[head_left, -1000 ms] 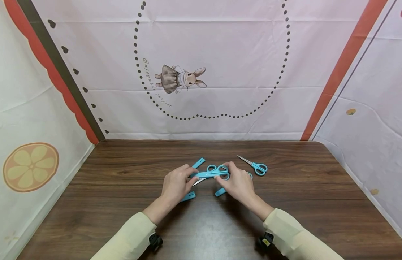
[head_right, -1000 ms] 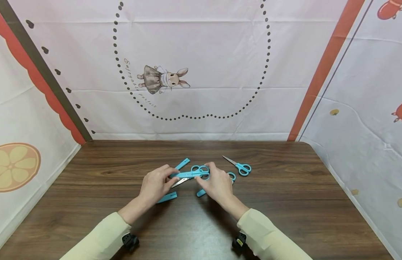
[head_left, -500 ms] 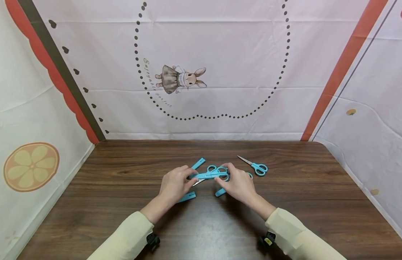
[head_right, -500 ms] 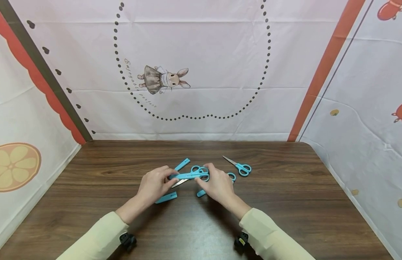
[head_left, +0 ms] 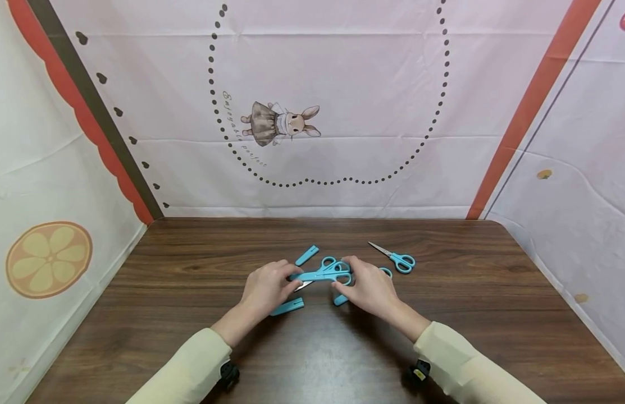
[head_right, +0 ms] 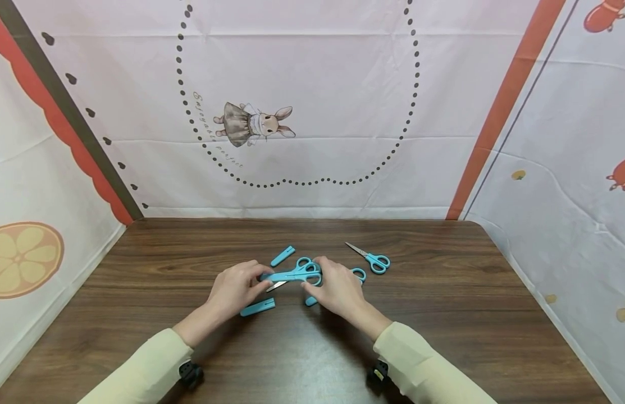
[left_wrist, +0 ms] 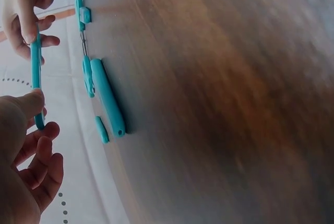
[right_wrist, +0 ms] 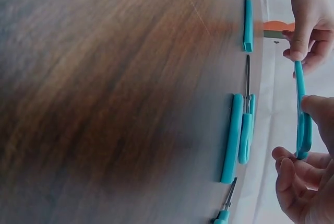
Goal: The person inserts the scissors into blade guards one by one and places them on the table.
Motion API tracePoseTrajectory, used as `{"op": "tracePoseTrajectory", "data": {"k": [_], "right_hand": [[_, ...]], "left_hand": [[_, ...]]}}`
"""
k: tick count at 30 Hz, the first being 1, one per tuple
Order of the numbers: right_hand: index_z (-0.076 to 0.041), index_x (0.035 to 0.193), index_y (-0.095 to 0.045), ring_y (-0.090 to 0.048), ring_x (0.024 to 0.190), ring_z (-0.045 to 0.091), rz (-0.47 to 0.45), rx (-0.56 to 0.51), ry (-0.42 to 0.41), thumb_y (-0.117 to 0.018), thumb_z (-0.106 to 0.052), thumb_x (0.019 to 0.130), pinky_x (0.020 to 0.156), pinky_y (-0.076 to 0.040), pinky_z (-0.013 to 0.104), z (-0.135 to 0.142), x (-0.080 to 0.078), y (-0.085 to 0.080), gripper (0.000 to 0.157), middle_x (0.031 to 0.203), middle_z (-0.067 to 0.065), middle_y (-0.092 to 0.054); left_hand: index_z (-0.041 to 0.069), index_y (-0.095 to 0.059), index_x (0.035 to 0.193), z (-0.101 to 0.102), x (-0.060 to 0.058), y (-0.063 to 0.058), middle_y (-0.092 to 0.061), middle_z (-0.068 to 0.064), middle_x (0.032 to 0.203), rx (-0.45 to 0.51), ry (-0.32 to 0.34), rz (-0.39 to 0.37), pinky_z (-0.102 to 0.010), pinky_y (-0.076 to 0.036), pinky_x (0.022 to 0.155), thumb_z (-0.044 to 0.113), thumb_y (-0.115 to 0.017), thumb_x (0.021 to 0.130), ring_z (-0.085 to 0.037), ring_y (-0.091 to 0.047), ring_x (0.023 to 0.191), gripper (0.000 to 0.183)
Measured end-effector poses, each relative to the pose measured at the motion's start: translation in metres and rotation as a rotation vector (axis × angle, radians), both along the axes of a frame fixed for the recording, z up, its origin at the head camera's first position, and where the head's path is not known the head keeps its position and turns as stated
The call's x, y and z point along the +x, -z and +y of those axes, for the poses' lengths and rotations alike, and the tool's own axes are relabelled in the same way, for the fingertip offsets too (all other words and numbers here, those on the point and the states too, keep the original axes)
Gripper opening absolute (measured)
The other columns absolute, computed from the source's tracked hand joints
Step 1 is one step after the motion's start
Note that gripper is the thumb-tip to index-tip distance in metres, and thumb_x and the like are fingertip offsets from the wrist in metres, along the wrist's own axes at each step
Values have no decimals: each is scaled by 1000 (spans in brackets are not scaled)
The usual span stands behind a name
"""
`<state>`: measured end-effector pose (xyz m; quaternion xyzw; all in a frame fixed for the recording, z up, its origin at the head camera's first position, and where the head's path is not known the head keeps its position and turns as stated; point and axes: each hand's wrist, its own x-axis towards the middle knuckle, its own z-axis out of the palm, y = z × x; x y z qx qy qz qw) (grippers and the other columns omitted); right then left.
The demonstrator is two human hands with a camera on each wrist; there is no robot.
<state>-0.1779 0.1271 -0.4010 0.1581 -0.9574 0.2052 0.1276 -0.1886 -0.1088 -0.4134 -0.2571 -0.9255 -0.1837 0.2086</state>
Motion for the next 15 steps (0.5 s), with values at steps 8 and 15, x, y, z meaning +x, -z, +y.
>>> {"op": "tracePoseTrajectory", "data": {"k": [8,15], "right_hand": [[-12,117,-59,-39,49,2,12,30,-16,-71,-43,76,39,-31,22,-3,-1,1,53,77,-6,-60],[-10,116,-60,-41,53,3,23,57,-34,-71,-44,76,42,-32,21,-5,-2,3,54,105,4,-65]], "left_hand": [[23,-71,94,-6,3,-1,-65,11,82,-26,-5,-28,-16,-39,48,29,-74,77,-3,-59,66,18],[25,-71,92,-10,4,0,-65,13,84,-44,-21,-33,-17,-40,49,30,-74,77,-2,-60,68,16]]}}
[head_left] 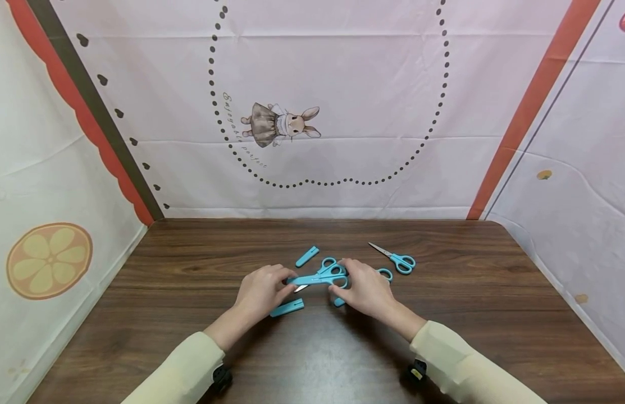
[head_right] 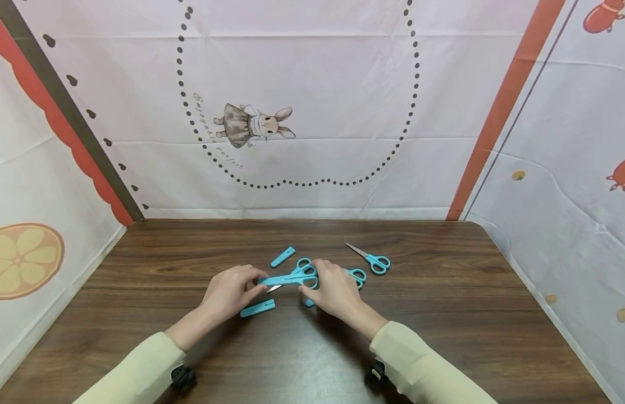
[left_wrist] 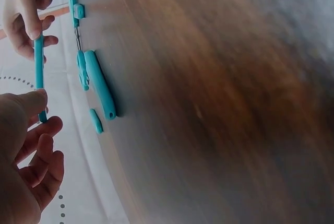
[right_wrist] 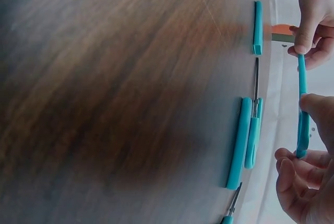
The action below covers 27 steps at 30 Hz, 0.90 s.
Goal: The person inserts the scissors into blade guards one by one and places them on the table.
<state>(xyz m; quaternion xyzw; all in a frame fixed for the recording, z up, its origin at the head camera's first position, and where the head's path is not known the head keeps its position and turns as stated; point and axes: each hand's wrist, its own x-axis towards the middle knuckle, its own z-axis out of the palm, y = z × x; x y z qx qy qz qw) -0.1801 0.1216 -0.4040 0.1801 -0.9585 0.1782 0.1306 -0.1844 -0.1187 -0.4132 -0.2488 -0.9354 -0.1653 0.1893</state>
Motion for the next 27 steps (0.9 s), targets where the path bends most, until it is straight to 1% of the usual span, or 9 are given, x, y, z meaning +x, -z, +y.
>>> {"op": "tracePoseTrajectory", "data": {"k": [2,9,13,15,17,19,21,25,27], "right_hand": [[-9,117,-60,-40,52,3,1,9,-12,-71,-45,76,42,-31,21,-1,-1,1,55,103,4,-65],[-8,116,-60,-37,49,3,20,20,-50,-70,-46,77,41,-29,20,-5,-2,3,55,79,-5,-58],[-9,115,-60,-44,52,7,13,9,-61,-70,-45,77,44,-31,21,-9,-3,3,54,77,-5,-57],[-9,115,-61,-57,64,13,14,4,-63,-71,-44,76,47,-35,23,-11,-3,4,53,80,-3,-60],[-10,115,-61,-64,85,21,19,1,-63,-71,-44,76,52,-39,27,-13,-3,5,53,78,-2,-60],[-11,116,-61,-60,106,27,26,8,-58,-71,-45,75,57,-44,31,-15,-3,6,54,74,-3,-59],[-11,115,-60,-56,112,28,36,12,-63,-72,-45,75,60,-47,35,-17,-3,6,54,68,-5,-54],[-11,113,-61,-62,100,26,79,34,-70,-72,-46,74,60,-48,34,-21,-4,7,54,74,-4,-57],[-11,113,-61,-63,86,21,85,43,-76,-72,-46,75,56,-45,31,-23,-5,7,53,80,-3,-59]], "left_hand": [[24,-71,92,-1,0,0,-65,13,84,1,-1,-1,-17,-40,49,30,-74,77,-2,-60,68,16],[23,-71,92,-8,2,1,-65,13,83,-7,-3,-1,-18,-41,51,29,-74,78,-2,-59,69,16],[23,-71,94,-12,2,1,-66,12,85,-17,-11,-9,-19,-42,51,29,-73,78,-2,-59,69,17],[22,-71,93,-14,2,2,-66,12,85,-12,-14,-16,-20,-43,52,28,-73,78,-3,-60,69,16],[22,-72,93,-16,3,2,-66,12,84,-10,-20,-22,-20,-43,52,28,-73,78,-2,-59,68,16],[23,-72,92,-17,3,2,-66,12,84,-10,-28,-30,-20,-42,52,28,-73,78,-2,-58,68,15],[23,-72,91,-19,4,2,-66,11,84,-11,-37,-35,-20,-42,52,28,-73,78,-1,-57,67,14],[23,-72,91,-23,4,4,-66,11,83,-10,-47,-38,-19,-40,50,28,-74,78,-1,-55,66,14],[23,-72,91,-25,5,5,-66,11,82,-6,-47,-37,-19,-39,50,28,-74,78,-1,-55,65,14]]}}
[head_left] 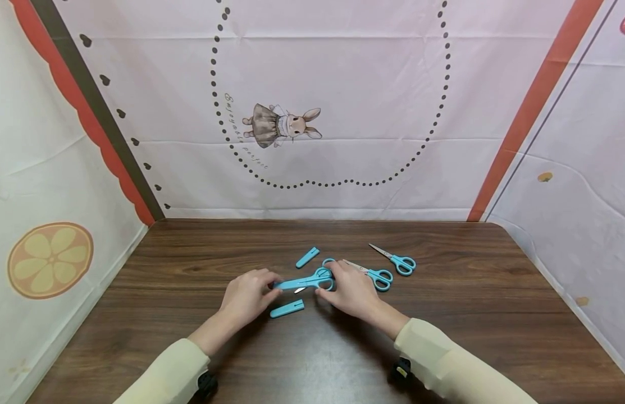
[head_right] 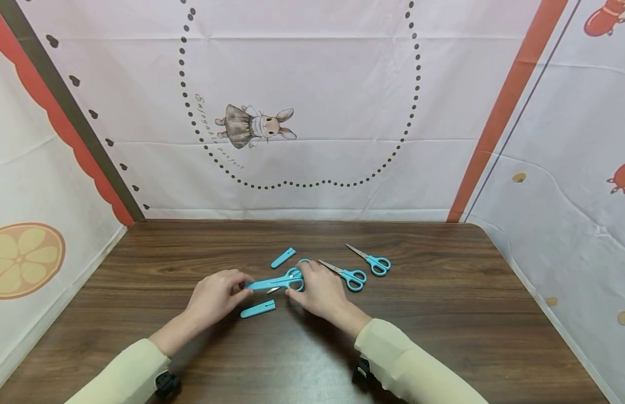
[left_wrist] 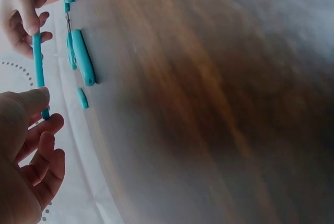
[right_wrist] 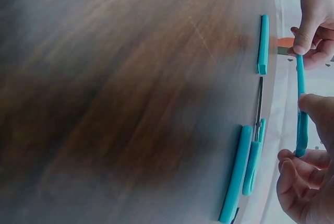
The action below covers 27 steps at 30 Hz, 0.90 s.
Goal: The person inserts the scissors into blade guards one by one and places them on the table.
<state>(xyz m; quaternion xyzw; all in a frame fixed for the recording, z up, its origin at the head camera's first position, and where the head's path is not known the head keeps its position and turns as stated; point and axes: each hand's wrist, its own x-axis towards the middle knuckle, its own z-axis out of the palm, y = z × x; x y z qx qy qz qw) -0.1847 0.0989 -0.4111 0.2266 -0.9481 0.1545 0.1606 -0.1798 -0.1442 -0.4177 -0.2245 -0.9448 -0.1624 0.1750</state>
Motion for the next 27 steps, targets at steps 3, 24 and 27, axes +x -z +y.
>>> {"op": "tracePoseTrajectory", "data": {"k": [3,24,27], "right_hand": [[-11,113,-61,-56,70,12,-8,2,-4,-71,-47,75,51,-41,25,-3,0,0,53,88,-1,-61],[-14,119,-57,-55,66,11,-42,-6,-10,-70,-46,77,49,-41,25,-24,-7,0,55,96,-1,-63],[-13,119,-58,-52,64,9,-50,-19,-16,-70,-43,77,47,-37,22,-26,-8,-1,53,94,0,-63]], "left_hand": [[24,-71,91,-4,1,2,-64,11,80,-2,-10,-5,-18,-37,48,28,-74,77,-1,-53,63,15],[24,-70,88,-21,3,2,-61,13,77,-27,-55,-5,-21,-36,48,28,-74,77,-2,-46,58,13],[23,-70,87,-22,2,1,-62,12,77,-17,-64,-7,-21,-36,47,28,-74,77,-2,-45,58,12]]}}
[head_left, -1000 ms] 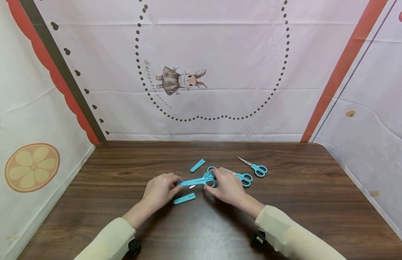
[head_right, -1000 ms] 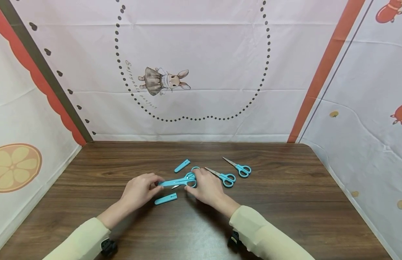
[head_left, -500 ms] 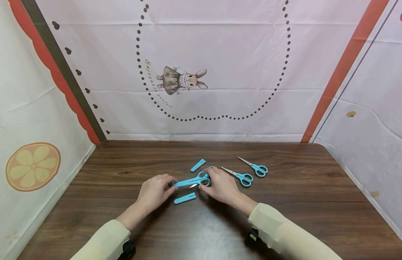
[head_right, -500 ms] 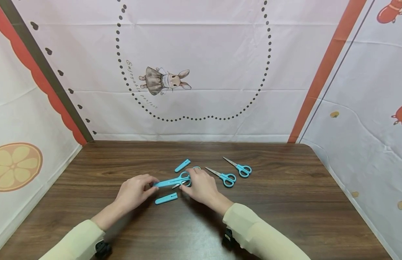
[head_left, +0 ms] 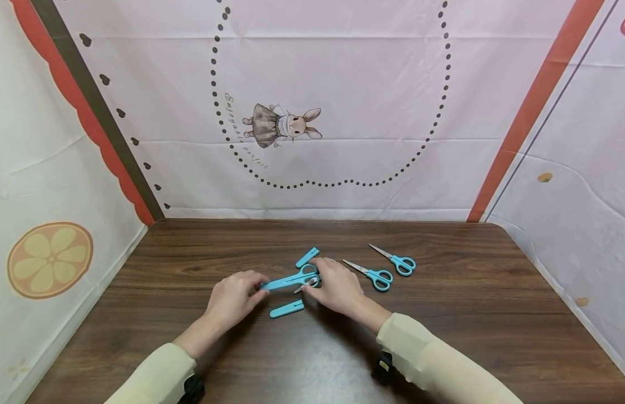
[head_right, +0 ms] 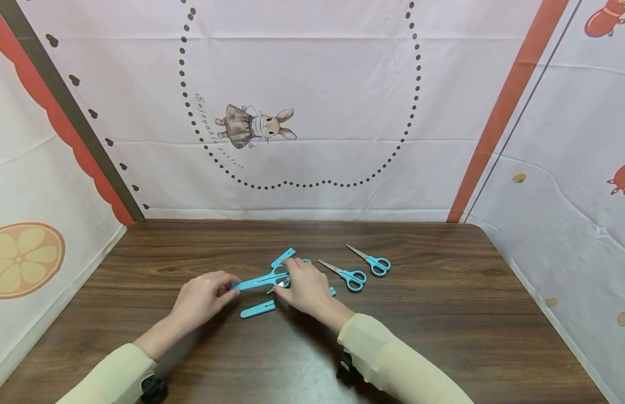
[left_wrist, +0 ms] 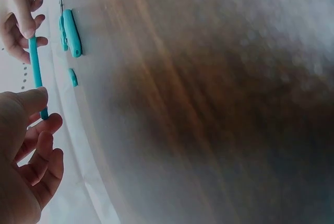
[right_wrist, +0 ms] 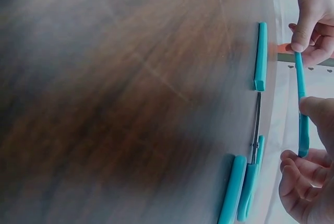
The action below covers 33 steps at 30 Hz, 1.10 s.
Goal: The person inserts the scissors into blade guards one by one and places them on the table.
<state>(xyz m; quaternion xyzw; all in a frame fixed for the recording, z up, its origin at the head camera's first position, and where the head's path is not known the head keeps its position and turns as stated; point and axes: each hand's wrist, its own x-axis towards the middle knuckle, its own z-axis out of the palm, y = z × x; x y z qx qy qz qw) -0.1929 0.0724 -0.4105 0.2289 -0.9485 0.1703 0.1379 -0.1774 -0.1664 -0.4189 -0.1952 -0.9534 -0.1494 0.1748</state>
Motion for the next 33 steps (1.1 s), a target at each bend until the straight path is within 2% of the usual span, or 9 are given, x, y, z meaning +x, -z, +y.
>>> {"op": "tracePoseTrajectory", "data": {"k": [6,14,21,27,33], "right_hand": [[-15,118,-57,-53,64,7,-7,-8,-4,-70,-42,78,48,-38,21,-5,-2,-2,50,97,-1,-63],[-14,120,-57,-56,66,10,-47,3,2,-68,-45,79,49,-40,23,-13,-7,-4,52,102,-1,-63],[-15,122,-56,-62,80,16,-59,4,2,-67,-45,80,53,-45,27,-19,-10,-4,53,109,2,-64],[-15,122,-56,-62,79,14,-47,4,-3,-68,-44,80,56,-46,27,-24,-13,-3,52,104,1,-65],[-14,122,-56,-61,79,13,-78,-5,-11,-67,-43,80,58,-48,28,-28,-14,-5,52,103,1,-64]], "left_hand": [[24,-69,86,-4,0,1,-62,11,76,9,-19,5,-19,-34,46,28,-75,77,-1,-46,57,12],[21,-69,88,-11,-1,1,-65,8,80,17,-39,8,-22,-39,48,26,-75,77,-5,-55,63,13],[21,-69,87,-16,-3,1,-63,8,78,26,-52,2,-22,-37,47,25,-75,77,-4,-50,60,13],[21,-69,88,-20,-4,1,-62,8,77,29,-59,1,-21,-35,46,25,-75,76,-3,-47,56,14],[21,-69,88,-23,-3,1,-61,9,76,32,-57,8,-22,-35,46,25,-75,77,-3,-46,56,13]]}}
